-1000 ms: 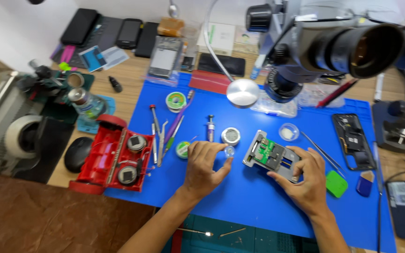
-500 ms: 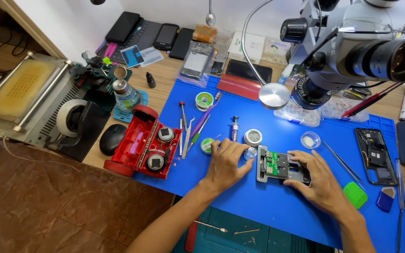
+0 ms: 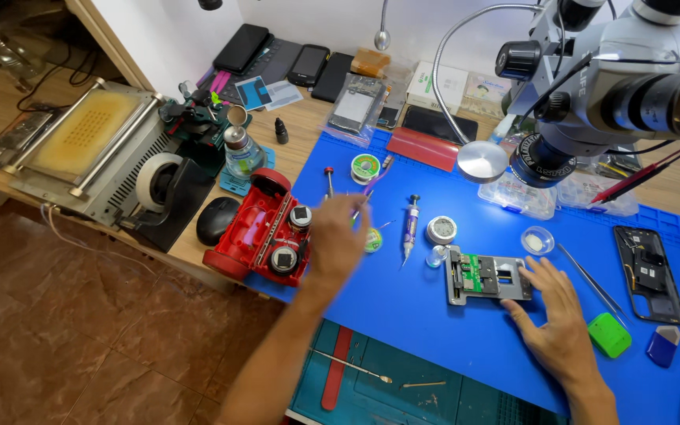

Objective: The person works on a small green circuit board secured in a metal clamp on a blue mat. They use a soldering iron to apply heat to the board, then use tweezers to handle small components. The person also uses a cotton swab to clean the board and a green sponge to wipe the soldering iron tip.

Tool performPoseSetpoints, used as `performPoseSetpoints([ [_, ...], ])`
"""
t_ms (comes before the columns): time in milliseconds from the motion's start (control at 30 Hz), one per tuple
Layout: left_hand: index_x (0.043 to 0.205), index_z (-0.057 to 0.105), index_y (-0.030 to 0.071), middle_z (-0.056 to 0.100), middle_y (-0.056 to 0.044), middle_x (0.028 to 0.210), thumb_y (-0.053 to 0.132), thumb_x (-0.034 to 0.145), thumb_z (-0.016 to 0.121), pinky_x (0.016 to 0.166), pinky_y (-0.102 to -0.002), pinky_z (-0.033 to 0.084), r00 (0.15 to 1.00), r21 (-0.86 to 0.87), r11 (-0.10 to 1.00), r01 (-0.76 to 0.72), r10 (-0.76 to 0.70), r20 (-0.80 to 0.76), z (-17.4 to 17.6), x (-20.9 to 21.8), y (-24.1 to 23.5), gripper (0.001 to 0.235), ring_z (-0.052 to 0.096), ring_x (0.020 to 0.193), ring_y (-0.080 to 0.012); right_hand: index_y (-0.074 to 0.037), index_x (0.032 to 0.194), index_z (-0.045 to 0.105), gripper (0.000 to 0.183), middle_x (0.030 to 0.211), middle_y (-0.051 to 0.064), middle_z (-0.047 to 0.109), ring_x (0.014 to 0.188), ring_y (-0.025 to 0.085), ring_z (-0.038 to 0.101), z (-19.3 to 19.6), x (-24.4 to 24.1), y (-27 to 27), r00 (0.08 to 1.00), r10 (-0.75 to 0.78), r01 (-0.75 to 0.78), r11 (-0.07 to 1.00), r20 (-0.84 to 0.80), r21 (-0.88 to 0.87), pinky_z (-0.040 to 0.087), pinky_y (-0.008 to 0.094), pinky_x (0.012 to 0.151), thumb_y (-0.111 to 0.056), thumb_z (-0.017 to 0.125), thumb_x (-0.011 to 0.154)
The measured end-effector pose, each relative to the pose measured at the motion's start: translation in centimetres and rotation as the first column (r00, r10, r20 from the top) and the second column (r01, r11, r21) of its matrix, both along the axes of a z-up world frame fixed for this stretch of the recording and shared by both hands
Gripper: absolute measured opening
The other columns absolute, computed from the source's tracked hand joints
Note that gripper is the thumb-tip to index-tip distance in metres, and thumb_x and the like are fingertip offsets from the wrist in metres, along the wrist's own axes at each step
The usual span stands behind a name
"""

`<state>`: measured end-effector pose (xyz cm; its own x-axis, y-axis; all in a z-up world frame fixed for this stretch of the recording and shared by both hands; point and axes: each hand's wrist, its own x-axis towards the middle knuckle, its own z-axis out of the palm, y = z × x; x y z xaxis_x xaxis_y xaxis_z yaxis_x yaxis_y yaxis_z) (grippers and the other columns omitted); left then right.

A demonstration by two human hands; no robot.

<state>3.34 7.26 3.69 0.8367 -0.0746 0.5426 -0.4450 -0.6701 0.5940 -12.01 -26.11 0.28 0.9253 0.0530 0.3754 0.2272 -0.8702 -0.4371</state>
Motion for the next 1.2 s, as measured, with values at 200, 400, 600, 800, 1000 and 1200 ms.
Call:
performPoseSetpoints([
  [200,0.109,0.075,0.012,0.076,-0.005,0.108,0.024,0.105,0.062,0.090,-0.047,0.050,0.950,0.197,0.980,-0.036,0.095,-0.298,6.1,4.7,6.4,0.019,0.067,0.103,-0.0272,-0.007,0.149,0.055,0.079,0.160,0.014,0.054,0.156,0.032,0.042,-0.4,1.3,-0.4,0.999,0.032,-0.027,0.990,0.033,-0.141,0.024,0.055,0.134,-0.039,0.079,0.080],
  [400,0.109,0.079,0.014,0.079,-0.006,0.101,0.034,0.102,0.068,0.091,-0.048,0.052,0.866,0.399,0.901,0.169,0.058,-0.497,3.8,8.2,4.8,0.024,0.070,0.098,-0.0297,-0.018,0.152,0.054,0.084,0.160,0.004,0.053,0.157,0.027,0.038,0.2,3.3,-1.1,0.985,0.035,-0.071,0.975,-0.170,-0.209,0.016,0.053,0.133,-0.054,0.076,0.080],
  [600,0.098,0.079,0.018,0.075,-0.008,0.103,0.021,0.103,0.062,0.098,-0.047,0.046,0.901,0.677,0.730,0.098,0.224,-0.372,0.3,10.3,4.5,0.018,0.064,0.105,-0.0327,-0.013,0.150,0.057,0.077,0.159,0.006,0.056,0.152,0.029,0.045,-0.6,2.4,-0.7,0.994,0.041,-0.052,0.992,-0.098,-0.115,0.023,0.054,0.132,-0.048,0.075,0.083],
  [800,0.113,0.074,0.014,0.075,-0.011,0.116,0.037,0.100,0.053,0.102,-0.047,0.038,0.771,0.785,0.596,0.169,0.416,-0.482,3.3,9.7,3.6,0.034,0.064,0.114,-0.0314,-0.012,0.150,0.057,0.077,0.158,0.008,0.056,0.152,0.029,0.046,-0.2,2.3,-0.6,0.996,0.052,-0.059,0.994,-0.075,-0.091,0.024,0.054,0.131,-0.046,0.076,0.083],
  [1000,0.116,0.075,0.007,0.074,-0.016,0.124,0.033,0.095,0.055,0.112,-0.052,0.031,0.722,0.722,0.642,0.257,0.369,-0.585,5.8,7.1,1.2,0.038,0.060,0.128,-0.0392,-0.019,0.147,0.061,0.075,0.156,0.000,0.059,0.149,0.024,0.050,-1.4,2.1,-0.5,1.000,-0.015,0.015,0.993,0.001,-0.117,0.028,0.048,0.132,-0.055,0.076,0.082],
  [1200,0.123,0.068,-0.003,0.074,-0.023,0.122,0.016,0.090,0.051,0.113,-0.063,0.022,0.744,0.667,0.709,0.228,0.316,-0.589,2.5,8.4,1.0,0.042,0.061,0.128,-0.0462,-0.028,0.144,0.064,0.073,0.153,-0.007,0.062,0.148,0.018,0.052,-1.4,2.1,-0.3,0.996,-0.081,0.084,0.990,0.035,-0.110,0.030,0.043,0.133,-0.062,0.076,0.081],
])
